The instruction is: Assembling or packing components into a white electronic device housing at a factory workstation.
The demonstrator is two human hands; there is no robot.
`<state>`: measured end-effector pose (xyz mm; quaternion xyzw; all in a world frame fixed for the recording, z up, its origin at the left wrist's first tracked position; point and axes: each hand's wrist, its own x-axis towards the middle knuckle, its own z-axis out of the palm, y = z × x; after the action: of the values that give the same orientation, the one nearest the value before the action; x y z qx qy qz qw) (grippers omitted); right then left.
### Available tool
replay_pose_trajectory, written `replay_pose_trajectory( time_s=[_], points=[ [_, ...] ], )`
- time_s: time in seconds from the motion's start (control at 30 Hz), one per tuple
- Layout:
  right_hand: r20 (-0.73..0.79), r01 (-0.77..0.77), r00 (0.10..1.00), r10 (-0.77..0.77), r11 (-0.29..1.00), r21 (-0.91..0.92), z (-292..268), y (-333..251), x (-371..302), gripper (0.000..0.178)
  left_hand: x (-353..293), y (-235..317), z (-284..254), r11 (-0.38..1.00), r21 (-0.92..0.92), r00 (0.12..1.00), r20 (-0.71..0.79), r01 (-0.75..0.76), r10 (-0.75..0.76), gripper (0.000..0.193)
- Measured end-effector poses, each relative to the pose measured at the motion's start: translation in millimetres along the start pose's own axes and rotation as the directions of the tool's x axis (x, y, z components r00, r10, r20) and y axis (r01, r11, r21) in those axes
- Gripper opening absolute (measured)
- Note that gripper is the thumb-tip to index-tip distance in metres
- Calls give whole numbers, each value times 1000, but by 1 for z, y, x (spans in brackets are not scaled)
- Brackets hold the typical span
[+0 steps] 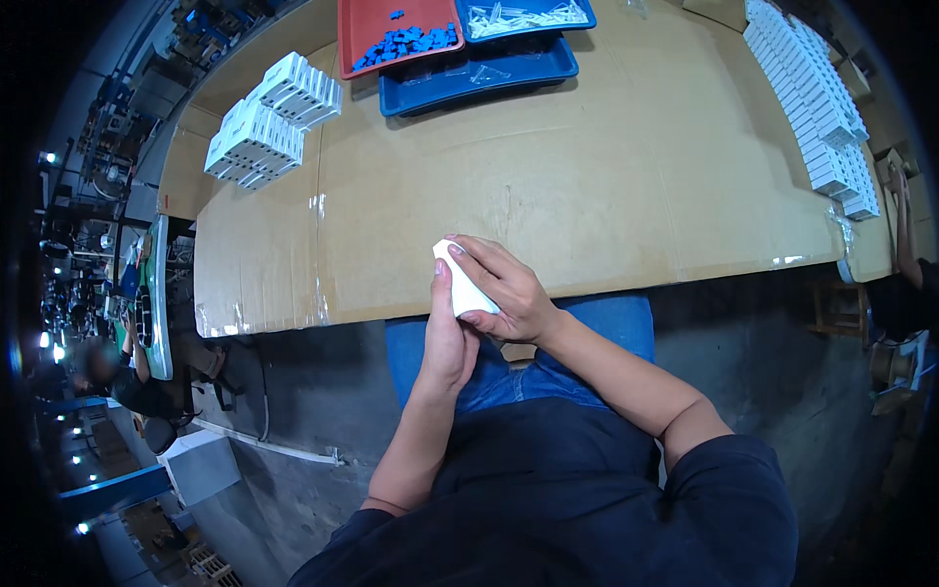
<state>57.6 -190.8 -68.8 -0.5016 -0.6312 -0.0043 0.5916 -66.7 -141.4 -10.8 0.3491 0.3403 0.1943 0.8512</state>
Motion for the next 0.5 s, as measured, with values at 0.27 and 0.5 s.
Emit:
replay_pose_trajectory(
  time_s=[0.27, 0.5],
  points=[
    [-18, -23, 1000, 23, 1000, -9, -3, 1, -6, 75, 6, -6, 0, 997, 70, 1000, 11, 14, -15, 75],
    [-31, -26, 999, 26, 1000, -10, -2, 0, -9, 75, 6, -9, -3, 999, 17, 999, -14, 31, -30, 63]
  ],
)
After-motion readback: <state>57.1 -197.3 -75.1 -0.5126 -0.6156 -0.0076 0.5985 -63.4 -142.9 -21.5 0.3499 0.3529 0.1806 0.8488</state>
